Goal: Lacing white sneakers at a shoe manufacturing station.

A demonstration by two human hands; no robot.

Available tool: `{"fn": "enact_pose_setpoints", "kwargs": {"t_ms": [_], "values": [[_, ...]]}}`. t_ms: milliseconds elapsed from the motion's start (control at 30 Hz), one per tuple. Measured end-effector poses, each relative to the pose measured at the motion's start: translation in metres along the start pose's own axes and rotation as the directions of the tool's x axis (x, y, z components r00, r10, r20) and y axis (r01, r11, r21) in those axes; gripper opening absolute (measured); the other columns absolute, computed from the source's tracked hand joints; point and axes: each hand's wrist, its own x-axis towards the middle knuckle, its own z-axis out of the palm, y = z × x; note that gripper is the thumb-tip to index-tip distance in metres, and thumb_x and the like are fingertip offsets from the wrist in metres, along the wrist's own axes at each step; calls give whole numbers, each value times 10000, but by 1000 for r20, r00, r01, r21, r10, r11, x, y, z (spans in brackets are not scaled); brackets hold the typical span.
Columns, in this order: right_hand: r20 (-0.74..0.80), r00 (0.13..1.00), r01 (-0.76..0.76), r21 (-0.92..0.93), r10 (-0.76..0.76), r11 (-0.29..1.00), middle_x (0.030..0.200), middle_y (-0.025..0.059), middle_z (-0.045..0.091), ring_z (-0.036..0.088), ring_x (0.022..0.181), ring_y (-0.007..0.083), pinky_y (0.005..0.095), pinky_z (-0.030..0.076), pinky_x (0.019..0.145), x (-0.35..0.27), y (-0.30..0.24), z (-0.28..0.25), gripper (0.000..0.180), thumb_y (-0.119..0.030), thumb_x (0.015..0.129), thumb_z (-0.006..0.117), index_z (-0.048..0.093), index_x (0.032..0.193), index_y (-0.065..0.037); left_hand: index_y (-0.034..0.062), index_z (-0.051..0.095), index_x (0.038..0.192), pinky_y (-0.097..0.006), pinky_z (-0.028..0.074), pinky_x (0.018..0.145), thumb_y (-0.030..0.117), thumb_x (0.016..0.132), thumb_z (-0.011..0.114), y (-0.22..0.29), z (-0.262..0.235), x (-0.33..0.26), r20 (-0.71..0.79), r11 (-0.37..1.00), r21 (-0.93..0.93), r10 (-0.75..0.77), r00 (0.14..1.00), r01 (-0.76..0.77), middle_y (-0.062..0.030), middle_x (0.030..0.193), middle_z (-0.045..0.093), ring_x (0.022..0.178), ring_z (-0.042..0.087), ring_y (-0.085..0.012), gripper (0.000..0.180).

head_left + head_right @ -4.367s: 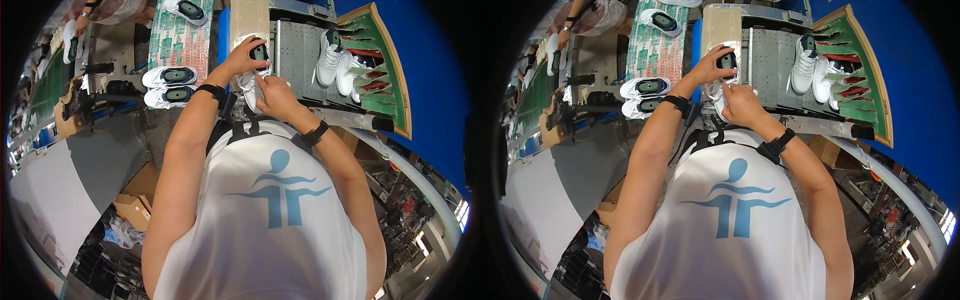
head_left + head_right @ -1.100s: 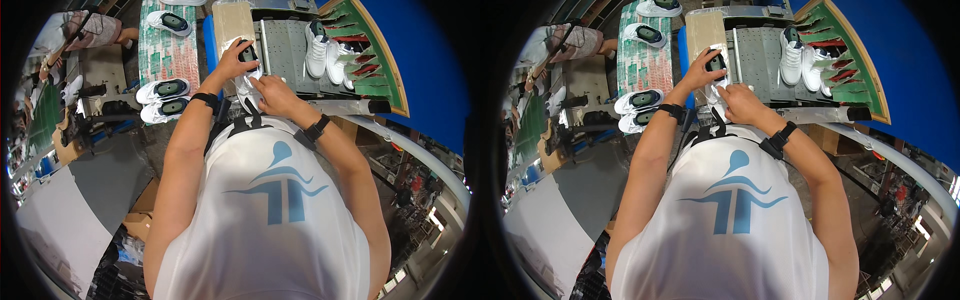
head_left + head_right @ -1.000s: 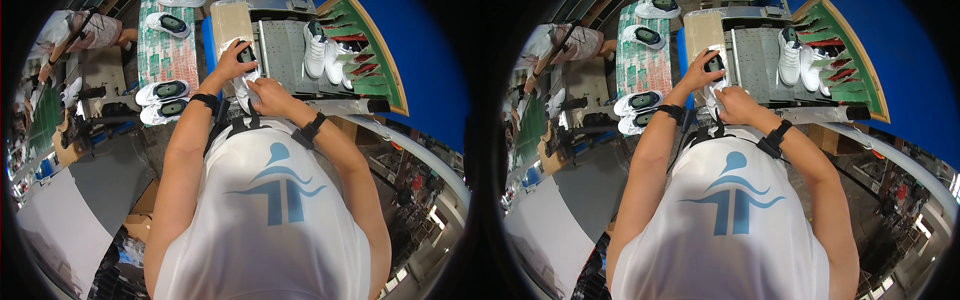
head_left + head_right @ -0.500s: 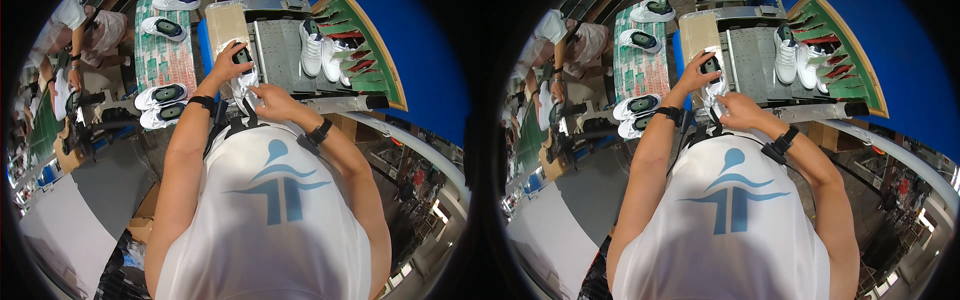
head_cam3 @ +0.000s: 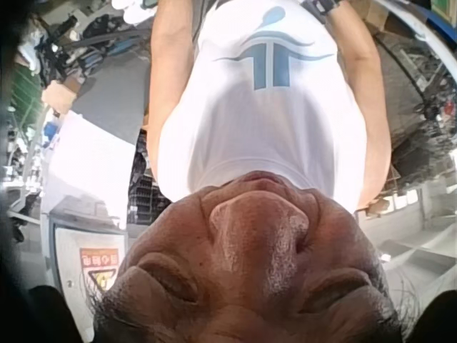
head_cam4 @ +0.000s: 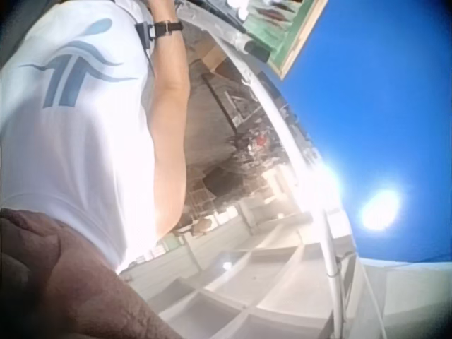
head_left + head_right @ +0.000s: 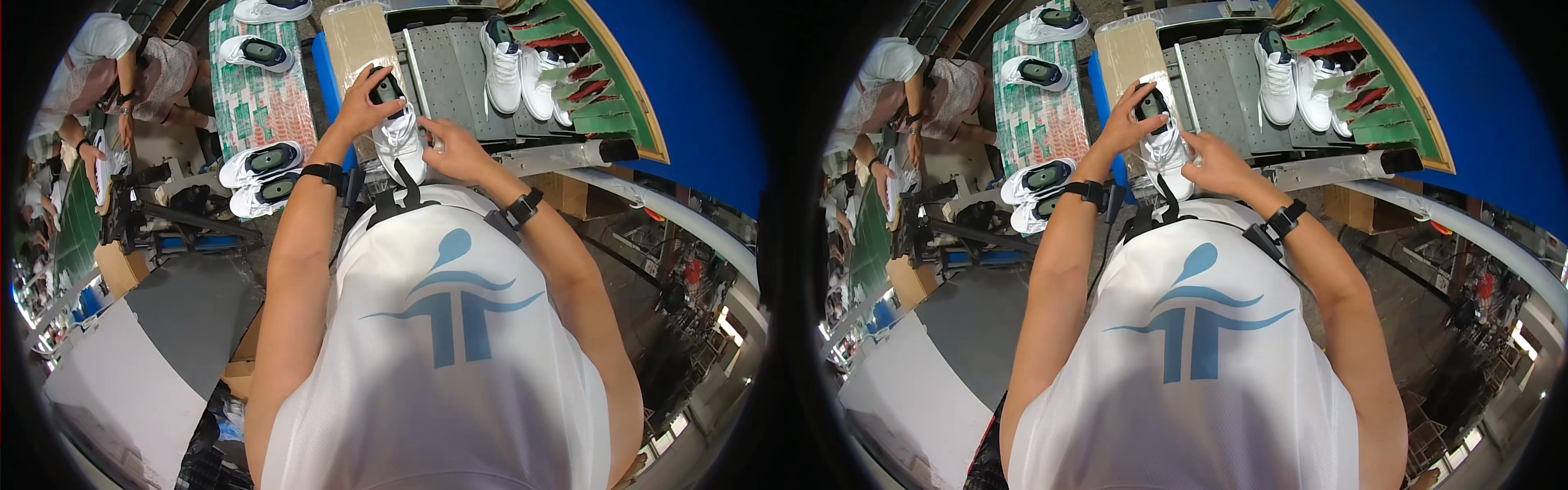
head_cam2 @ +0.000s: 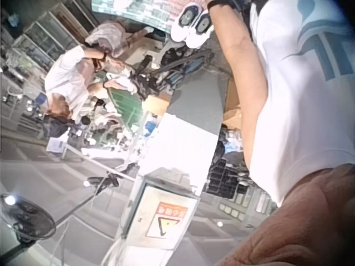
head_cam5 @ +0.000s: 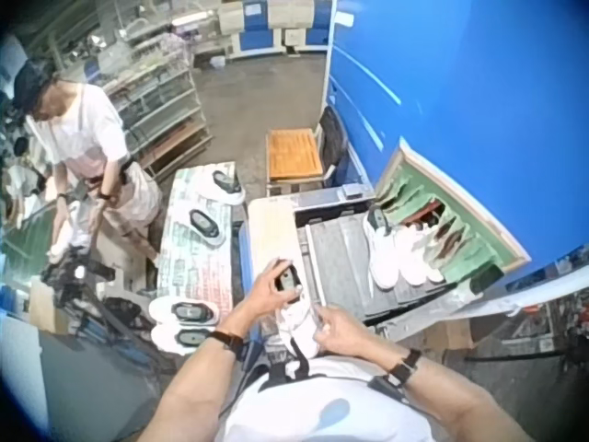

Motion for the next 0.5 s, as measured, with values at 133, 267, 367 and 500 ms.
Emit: {"fn": "enact_pose_setpoints", "kwargs": {"t_ms": [133,267,367,500], "values": [[-33,993,108,-56,-110,993,1079,192,661,661,1006,363,426,528,919,-2,12,7,683,-180,860,677,558,1498,34,199,621,1530,-425,523,1109,321,781,954,8,-2,-2,-2,999,-48,-17,1000,17,-274,1701,348,1477,513,-367,828],[-51,989,135,-60,-138,989,1054,215,655,656,980,384,451,527,908,-4,14,6,673,-172,842,677,572,1461,70,146,624,1520,-402,427,1194,256,824,935,11,3,-1,26,997,-61,-38,999,39,-210,1702,371,1542,412,-320,770],[17,985,170,-329,-174,929,1042,242,662,655,981,412,475,525,907,-9,4,-1,673,-182,824,684,585,1429,94,152,613,1533,-390,433,1187,247,832,930,18,-3,-2,42,996,-62,-58,997,60,-203,1710,357,1554,394,-308,775],[10,974,214,-385,-228,898,1011,261,658,644,966,443,507,524,894,-12,-1,0,669,-199,810,690,600,1395,112,165,612,1537,-391,406,1208,248,844,923,13,-5,1,62,988,-105,-104,993,110,-206,1721,338,1568,373,-304,764]]}}
